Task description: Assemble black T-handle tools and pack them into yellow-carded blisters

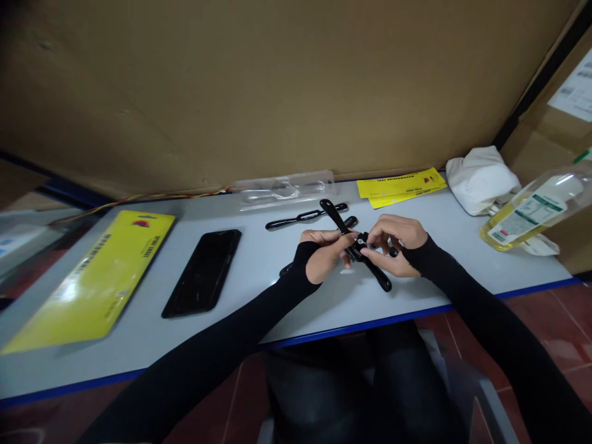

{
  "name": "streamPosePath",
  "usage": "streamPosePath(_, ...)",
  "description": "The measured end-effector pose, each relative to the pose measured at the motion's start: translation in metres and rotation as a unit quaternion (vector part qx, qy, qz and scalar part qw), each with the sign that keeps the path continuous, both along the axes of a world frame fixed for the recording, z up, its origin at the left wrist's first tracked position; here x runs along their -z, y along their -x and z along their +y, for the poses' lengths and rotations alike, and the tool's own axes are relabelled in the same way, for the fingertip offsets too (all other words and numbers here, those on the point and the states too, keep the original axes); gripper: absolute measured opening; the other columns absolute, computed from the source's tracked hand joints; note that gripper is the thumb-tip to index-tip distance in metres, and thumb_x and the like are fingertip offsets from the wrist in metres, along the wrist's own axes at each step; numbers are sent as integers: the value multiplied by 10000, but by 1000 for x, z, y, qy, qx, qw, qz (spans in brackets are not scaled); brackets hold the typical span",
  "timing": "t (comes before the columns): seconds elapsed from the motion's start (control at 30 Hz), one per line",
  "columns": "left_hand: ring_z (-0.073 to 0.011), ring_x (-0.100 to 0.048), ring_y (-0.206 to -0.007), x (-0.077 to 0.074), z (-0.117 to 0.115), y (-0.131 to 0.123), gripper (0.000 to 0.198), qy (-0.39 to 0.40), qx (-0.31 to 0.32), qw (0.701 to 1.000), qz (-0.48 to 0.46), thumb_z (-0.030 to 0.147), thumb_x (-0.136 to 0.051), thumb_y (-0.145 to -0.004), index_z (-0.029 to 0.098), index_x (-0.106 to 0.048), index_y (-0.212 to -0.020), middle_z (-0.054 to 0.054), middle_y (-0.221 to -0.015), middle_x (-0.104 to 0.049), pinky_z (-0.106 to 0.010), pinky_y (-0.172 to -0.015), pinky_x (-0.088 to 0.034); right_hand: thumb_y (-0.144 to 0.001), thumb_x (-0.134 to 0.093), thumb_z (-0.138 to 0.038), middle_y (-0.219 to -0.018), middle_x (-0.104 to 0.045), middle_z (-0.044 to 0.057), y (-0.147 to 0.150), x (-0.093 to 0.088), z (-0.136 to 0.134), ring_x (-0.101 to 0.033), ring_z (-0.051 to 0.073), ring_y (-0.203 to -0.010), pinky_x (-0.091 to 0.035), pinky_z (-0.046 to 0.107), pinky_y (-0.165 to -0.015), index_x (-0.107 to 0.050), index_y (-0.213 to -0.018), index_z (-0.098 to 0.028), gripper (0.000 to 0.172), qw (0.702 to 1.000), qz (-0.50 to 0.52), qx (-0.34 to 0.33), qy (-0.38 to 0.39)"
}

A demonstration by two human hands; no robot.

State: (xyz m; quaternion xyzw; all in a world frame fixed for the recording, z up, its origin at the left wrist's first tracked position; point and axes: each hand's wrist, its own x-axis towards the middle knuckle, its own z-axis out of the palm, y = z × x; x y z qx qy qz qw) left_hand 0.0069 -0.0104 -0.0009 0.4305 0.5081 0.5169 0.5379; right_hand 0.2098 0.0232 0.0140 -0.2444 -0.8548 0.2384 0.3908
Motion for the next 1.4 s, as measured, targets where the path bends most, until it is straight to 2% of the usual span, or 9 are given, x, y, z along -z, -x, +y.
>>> streamPosePath(0.17, -121, -567, -359, -4, 1, 1, 180, 15, -2, 1000, -2, 287, -841, -746, 128, -792, -677, -23, -555, -693, -246, -420, -450, -920, -803, -247, -772, -645, 1, 1, 0, -2, -546, 76, -559, -364, 214, -444, -723, -910, -179, 106, 1000, -10, -12, -12)
streamPosePath(0.3, -120, -567, -355, -6, 1, 0, 196, 18, -3, 1000, -6, 289, -857, -734, 125, -782, -656, -25, -564, -696, -241, -401, -432, -913, -821, -273, -776, -652, 5, 0, 4, 1, -544, 75, -566, -380, 207, -446, -738, -902, -177, 127, 999, -2, -42, -5)
streamPosePath(0.53, -115, -551, -351, -9, -1, 0, 191, 24, 10, 1000, -5, 291, -850, -735, 125, -792, -662, -5, -496, -646, -233, -397, -438, -937, -797, -358, -877, -683, 39, -2, 3, 3, -567, 89, -607, -396, 206, -451, -765, -1137, -196, 260, 999, 3, -26, -19)
streamPosePath(0.7, -118, -549, -351, -7, -1, 0, 275, 27, 15, 999, -13, 371, -928, -647, 131, -797, -672, -3, -491, -647, -236, -398, -442, -901, -858, -367, -836, -682, 29, 2, 7, 2, -562, 77, -581, -364, 221, -452, -767, -873, -180, 210, 1000, 14, 11, -24)
streamPosePath(0.83, -117, -554, -351, -7, 0, 0, 271, 24, 9, 1000, -10, 363, -924, -655, 129, -786, -655, -3, -497, -644, -231, -399, -424, -883, -876, -402, -768, -655, 12, 0, 5, 2, -526, 73, -554, -368, 226, -457, -748, -816, -179, 266, 999, 1, -42, -13)
streamPosePath(0.93, -117, -558, -355, -8, 0, 0, 243, 28, 4, 1000, -1, 332, -894, -701, 130, -775, -638, -15, -537, -671, -236, -398, -422, -862, -880, -463, -844, -674, 34, -3, 3, 2, -566, 82, -582, -391, 220, -456, -773, -959, -182, 316, 997, 0, -71, 8)
streamPosePath(1.1, -112, -564, -359, -9, 0, 1, 236, 25, 10, 1000, 3, 291, -875, -721, 139, -747, -593, -9, -536, -665, -226, -392, -426, -1004, -708, -363, -934, -665, 40, -5, 4, 1, -585, 77, -610, -383, 194, -436, -725, -1286, -218, 318, 1000, -3, -25, -9)
streamPosePath(1.3, -108, -553, -343, -11, 0, -1, 163, 38, -3, 999, -11, 224, -825, -755, 130, -776, -631, -14, -544, -681, -227, -382, -428, -878, -835, -402, -809, -639, 16, -6, 2, 4, -549, 91, -589, -377, 230, -459, -724, -889, -189, 240, 999, -20, -38, -31)
streamPosePath(1.4, -105, -547, -340, -13, 1, -1, 156, 35, -8, 999, -16, 205, -803, -774, 129, -784, -640, -13, -556, -689, -228, -378, -433, -924, -781, -367, -810, -642, 13, -5, 2, 2, -547, 90, -575, -378, 235, -458, -730, -946, -189, 186, 999, -20, -32, -26)
